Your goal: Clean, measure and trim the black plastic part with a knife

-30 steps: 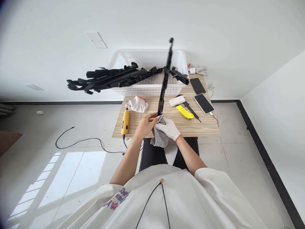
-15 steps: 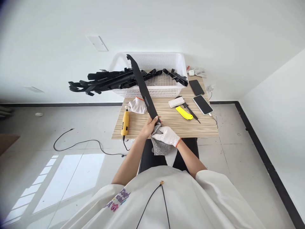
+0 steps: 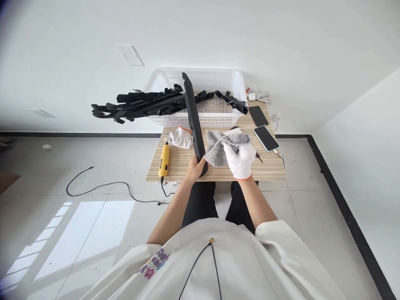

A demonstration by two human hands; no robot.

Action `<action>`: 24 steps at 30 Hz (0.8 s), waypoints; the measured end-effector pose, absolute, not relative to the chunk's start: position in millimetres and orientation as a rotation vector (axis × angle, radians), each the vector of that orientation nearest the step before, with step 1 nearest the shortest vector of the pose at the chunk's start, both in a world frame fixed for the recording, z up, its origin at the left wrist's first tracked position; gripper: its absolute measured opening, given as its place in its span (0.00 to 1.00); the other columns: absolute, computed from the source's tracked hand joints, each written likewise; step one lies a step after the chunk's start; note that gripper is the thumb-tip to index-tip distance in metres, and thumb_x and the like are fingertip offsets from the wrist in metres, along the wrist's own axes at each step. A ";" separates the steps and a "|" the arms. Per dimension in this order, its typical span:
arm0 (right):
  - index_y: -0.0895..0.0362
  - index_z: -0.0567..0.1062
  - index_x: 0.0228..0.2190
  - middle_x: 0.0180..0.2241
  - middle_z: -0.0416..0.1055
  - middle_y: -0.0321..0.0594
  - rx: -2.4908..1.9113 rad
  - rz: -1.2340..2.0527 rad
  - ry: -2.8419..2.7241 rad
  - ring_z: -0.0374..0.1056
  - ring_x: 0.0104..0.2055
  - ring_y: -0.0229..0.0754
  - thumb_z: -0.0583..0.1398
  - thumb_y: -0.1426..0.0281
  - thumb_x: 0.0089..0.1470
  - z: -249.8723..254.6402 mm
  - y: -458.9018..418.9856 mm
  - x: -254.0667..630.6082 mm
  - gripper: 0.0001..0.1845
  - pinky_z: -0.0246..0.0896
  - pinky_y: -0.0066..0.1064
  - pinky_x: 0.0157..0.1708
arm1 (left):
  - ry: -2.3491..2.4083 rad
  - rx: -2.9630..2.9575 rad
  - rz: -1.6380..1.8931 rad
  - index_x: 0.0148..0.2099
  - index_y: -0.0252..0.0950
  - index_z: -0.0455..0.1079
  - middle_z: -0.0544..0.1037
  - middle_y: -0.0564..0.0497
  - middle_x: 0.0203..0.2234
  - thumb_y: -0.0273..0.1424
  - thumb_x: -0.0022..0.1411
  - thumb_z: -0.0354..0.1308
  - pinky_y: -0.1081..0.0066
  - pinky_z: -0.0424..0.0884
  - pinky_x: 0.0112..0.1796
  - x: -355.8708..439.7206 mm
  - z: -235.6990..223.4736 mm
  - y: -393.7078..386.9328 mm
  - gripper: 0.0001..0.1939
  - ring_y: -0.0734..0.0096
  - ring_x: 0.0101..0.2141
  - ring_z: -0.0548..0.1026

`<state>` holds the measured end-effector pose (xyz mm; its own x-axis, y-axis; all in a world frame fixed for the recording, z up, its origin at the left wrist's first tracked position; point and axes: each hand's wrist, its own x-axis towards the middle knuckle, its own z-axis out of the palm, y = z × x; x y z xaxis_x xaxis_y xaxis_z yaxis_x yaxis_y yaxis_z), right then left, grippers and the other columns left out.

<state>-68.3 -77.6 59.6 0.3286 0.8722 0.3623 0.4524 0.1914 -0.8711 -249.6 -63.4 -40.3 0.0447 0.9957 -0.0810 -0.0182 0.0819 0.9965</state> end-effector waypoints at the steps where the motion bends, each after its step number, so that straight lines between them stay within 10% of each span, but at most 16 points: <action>1: 0.54 0.80 0.42 0.44 0.78 0.50 -1.502 0.406 -1.387 0.74 0.51 0.59 0.66 0.58 0.54 56.7 -71.2 -72.4 0.17 0.70 0.51 0.51 | 1.203 1.165 1.101 0.26 0.38 0.69 0.73 0.53 0.17 0.53 0.60 0.63 0.68 0.68 0.27 -249.4 -38.9 -64.8 0.24 0.69 0.20 0.72; 6: 0.56 0.60 0.68 0.71 0.53 0.57 -1.615 0.514 -1.796 0.61 0.67 0.67 0.71 0.62 0.48 42.4 -54.9 -82.0 0.50 0.65 0.60 0.60 | 1.223 1.204 1.029 0.30 0.38 0.69 0.76 0.51 0.21 0.53 0.60 0.64 0.68 0.68 0.27 -252.3 -29.9 -71.7 0.23 0.68 0.21 0.73; 16: 0.53 0.77 0.52 0.52 0.76 0.46 -1.321 0.532 -1.571 0.74 0.54 0.49 0.60 0.56 0.63 54.8 -81.7 -77.9 0.20 0.70 0.44 0.57 | 1.234 1.249 1.033 0.34 0.38 0.72 0.79 0.50 0.27 0.47 0.63 0.62 0.65 0.72 0.38 -247.2 -41.4 -71.5 0.17 0.61 0.32 0.78; 20: 0.55 0.71 0.60 0.60 0.71 0.50 -1.524 0.787 -1.793 0.71 0.57 0.57 0.63 0.56 0.60 23.5 -89.0 -106.3 0.30 0.67 0.51 0.57 | 1.159 1.401 1.045 0.47 0.38 0.73 0.81 0.46 0.44 0.39 0.65 0.60 0.59 0.68 0.56 -244.2 -42.6 -75.9 0.13 0.54 0.54 0.76; 24: 0.53 0.65 0.65 0.61 0.69 0.52 -1.634 0.783 -1.814 0.69 0.59 0.59 0.57 0.57 0.64 -0.9 -88.6 -119.5 0.31 0.67 0.51 0.55 | 1.166 1.492 0.933 0.55 0.36 0.71 0.79 0.41 0.52 0.33 0.66 0.58 0.53 0.69 0.55 -247.4 -47.3 -80.5 0.17 0.48 0.54 0.76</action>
<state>-119.5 -88.6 -0.9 -0.0912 0.9954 0.0285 0.6618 0.0820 -0.7452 -247.4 -80.5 -47.3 0.2421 0.9702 -0.0004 0.2124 -0.0526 0.9758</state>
